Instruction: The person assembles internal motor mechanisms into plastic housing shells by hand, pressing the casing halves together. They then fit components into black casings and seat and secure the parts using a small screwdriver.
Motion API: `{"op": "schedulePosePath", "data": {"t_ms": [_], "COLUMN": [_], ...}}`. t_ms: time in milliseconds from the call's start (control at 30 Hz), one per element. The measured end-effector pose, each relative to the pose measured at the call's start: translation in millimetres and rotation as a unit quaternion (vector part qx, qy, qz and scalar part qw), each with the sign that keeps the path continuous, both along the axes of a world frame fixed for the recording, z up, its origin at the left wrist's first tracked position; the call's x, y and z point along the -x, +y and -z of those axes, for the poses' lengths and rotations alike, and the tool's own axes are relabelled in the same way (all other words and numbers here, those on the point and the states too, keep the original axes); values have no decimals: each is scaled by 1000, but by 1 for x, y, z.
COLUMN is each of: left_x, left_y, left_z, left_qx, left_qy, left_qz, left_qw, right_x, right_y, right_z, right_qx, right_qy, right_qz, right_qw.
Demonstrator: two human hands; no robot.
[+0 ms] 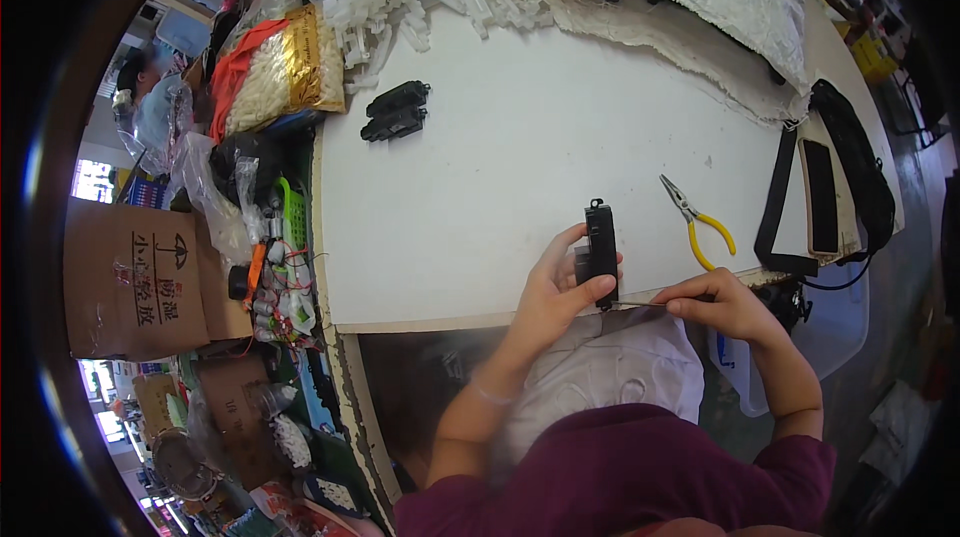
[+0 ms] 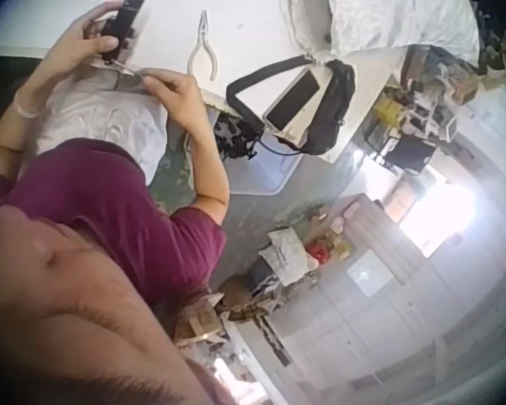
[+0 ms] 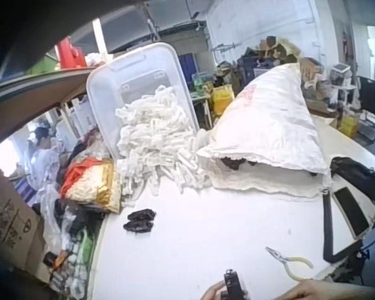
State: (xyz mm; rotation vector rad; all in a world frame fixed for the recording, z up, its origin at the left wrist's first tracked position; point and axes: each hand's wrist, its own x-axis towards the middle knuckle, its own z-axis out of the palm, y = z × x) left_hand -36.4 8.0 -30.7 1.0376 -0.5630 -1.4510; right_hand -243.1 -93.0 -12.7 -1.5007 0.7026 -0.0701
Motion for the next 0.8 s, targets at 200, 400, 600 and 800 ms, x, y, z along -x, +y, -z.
{"op": "schedulePosePath", "data": {"t_ms": [200, 400, 600, 800], "left_x": [-3, -5, -1, 4], "left_y": [4, 8, 11, 18], "left_z": [0, 0, 2, 5], "left_qx": [5, 6, 5, 14], "left_qy": [-36, 9, -10, -47], "left_qz": [-18, -32, -18, 1], "left_qw": [999, 999, 1000, 999], "right_x": [-2, -2, -12, -21], "right_y": [14, 13, 1, -8], "right_z": [-15, -22, -41, -42], "right_qx": [356, 502, 318, 245], "right_qy": [-30, -32, -38, -40], "right_qz": [-100, -133, 32, 29], "right_qw": [929, 854, 947, 968]}}
